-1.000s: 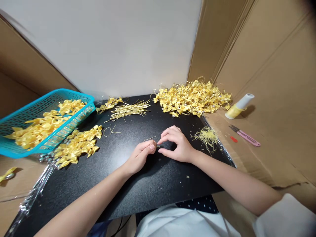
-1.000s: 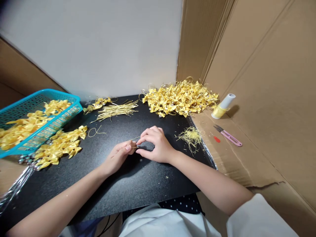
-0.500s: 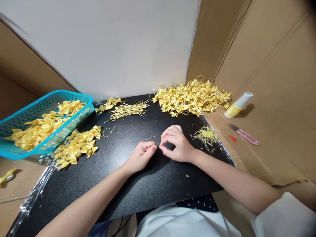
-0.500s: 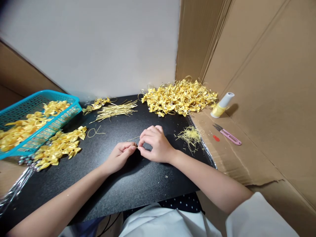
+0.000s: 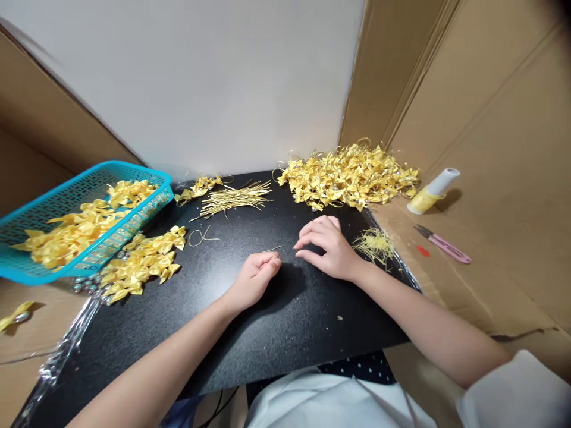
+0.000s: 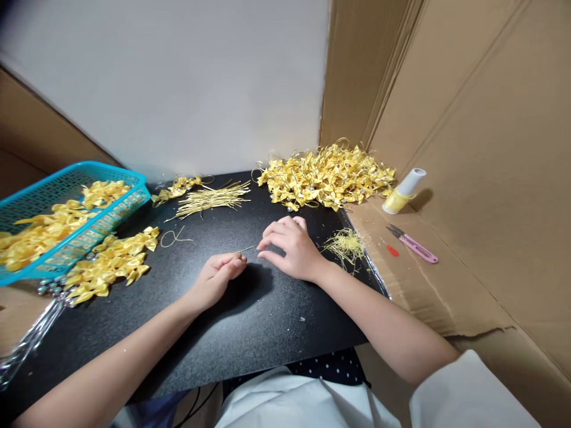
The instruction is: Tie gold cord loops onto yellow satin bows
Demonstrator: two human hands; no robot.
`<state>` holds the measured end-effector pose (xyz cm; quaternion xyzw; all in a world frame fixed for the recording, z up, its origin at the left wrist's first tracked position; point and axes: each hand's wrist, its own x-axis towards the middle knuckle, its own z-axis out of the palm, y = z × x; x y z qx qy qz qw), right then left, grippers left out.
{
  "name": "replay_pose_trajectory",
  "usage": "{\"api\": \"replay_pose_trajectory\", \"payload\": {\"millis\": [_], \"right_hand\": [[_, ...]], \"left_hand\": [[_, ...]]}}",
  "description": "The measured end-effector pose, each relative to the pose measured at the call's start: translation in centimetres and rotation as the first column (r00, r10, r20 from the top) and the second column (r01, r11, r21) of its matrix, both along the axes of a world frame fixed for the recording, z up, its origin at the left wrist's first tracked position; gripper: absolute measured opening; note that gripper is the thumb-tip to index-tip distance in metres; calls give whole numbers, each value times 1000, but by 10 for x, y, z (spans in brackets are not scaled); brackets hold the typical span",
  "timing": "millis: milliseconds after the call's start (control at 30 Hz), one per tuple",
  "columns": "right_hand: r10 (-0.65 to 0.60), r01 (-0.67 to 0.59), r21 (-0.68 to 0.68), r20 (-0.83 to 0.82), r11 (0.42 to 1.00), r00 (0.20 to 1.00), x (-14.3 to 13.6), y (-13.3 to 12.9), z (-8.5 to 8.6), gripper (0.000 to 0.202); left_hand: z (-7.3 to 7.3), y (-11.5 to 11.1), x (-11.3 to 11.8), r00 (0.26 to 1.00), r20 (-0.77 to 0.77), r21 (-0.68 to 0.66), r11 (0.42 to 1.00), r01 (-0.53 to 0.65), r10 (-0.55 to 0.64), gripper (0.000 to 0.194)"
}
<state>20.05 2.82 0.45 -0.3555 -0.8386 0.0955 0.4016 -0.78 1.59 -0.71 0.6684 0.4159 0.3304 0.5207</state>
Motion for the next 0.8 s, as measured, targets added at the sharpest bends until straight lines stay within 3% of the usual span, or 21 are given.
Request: {"api": "replay_pose_trajectory", "payload": {"millis": [400,633,800], "right_hand": [[54,-65,-251,-53,966,997,-17,-9,-6,8],[39,-59,-233,-89,971,995,-15,-8,-6,7],[28,-42,-145,-99,989,995,-14,-9,-3,9]], "left_hand": [[-4,0,6,986,165,-111,993,29,-11,42],[-5,0,6,985,173,-134,991,29,-6,44],[2,0,5,994,106,-77,997,1,7,39]]}}
